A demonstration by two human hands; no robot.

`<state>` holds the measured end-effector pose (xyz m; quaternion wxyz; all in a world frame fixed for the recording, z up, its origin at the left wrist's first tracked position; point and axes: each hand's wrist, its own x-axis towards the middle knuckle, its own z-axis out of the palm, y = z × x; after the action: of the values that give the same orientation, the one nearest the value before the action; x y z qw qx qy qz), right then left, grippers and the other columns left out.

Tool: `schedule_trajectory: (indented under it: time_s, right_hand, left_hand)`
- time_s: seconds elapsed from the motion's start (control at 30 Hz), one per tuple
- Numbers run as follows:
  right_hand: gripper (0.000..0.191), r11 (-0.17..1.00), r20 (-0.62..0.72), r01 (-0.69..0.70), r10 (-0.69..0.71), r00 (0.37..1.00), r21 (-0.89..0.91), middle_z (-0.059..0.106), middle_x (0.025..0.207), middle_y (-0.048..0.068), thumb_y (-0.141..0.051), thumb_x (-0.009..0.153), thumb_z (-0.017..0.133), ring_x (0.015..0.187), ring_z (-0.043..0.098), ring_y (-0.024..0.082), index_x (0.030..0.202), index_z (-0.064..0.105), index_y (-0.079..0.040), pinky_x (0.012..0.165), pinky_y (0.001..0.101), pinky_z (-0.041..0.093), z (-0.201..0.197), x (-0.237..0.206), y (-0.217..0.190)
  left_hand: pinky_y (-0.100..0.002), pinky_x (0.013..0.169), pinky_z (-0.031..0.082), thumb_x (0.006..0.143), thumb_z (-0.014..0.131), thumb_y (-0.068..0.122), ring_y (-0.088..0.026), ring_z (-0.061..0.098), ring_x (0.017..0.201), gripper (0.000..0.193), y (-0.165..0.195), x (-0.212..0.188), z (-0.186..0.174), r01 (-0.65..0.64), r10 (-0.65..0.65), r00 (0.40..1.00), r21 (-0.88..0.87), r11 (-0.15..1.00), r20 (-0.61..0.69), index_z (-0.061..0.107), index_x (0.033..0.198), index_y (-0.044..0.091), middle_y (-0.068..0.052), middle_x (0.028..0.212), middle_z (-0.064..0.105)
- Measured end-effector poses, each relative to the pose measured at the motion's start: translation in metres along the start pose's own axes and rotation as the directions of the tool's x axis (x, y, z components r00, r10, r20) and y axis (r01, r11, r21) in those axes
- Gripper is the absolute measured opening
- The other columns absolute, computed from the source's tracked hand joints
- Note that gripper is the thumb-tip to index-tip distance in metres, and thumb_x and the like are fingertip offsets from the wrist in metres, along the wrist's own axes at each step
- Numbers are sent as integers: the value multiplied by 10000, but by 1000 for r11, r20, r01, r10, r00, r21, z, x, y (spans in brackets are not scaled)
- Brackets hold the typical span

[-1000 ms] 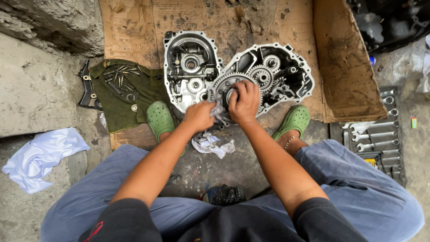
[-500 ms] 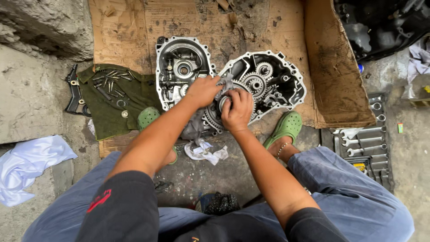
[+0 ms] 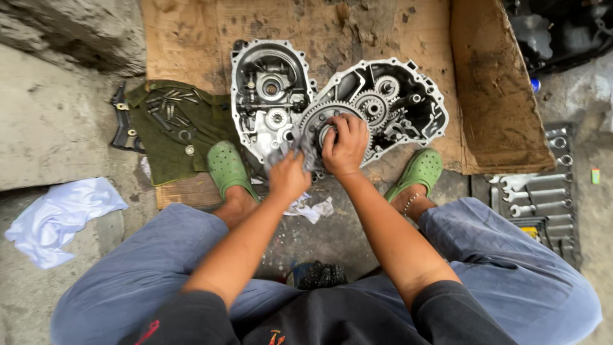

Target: The person assembles a motorcycle engine by inserting a gear assembly into the crankcase, tapping it into place with a rubber mallet, and wiping the gears with a cloth. The person rotates the gears to check alignment and continues cleaning the assembly.

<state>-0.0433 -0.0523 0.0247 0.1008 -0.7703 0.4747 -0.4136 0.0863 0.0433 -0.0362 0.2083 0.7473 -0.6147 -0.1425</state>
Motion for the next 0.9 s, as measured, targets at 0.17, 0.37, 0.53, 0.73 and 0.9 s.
schedule_trajectory:
  time_s: [0.17,0.37,0.53,0.73,0.9]
  right_hand:
    - [160,999,18,-36,36,999,25,628,1114,107,-114,887,638,1064,566,343,1044,673,-111,924,472,438,-11,2,-8]
    - [181,821,109,-297,281,954,488,674,1068,115,-171,961,604,1048,624,268,1084,656,-48,958,383,470,-43,-17,30]
    - [250,504,135,-713,763,632,487,677,1036,80,-274,1046,583,932,614,172,1139,639,-49,877,310,494,-83,-96,97]
    - [398,265,409,-792,742,532,550,629,1086,113,-253,996,593,877,567,195,1352,508,-98,810,350,477,-86,-114,101]
    - [312,789,261,-573,518,815,222,679,957,152,-117,879,624,857,627,215,1186,642,-67,818,371,515,-104,-87,78]
  left_hand:
    - [-546,810,543,787,722,279,-432,694,926,416,78,-50,8,265,-250,954,-70,962,166,678,1105,15,-216,1069,705]
    - [-536,811,531,797,745,296,-455,683,954,428,138,-52,33,273,-257,962,-418,866,97,693,1101,-1,-263,998,716]
    - [-463,816,558,788,699,254,-411,727,960,411,170,-36,80,338,-382,919,-690,640,97,670,1090,-24,-254,989,740]
    - [-470,889,535,982,491,439,-401,746,1013,528,160,-16,56,347,-76,853,-452,822,517,783,1111,18,-264,1045,773]
    - [-456,967,458,868,675,448,-454,550,1205,712,140,-1,-53,0,92,925,-243,970,368,532,1447,60,-312,1407,495]
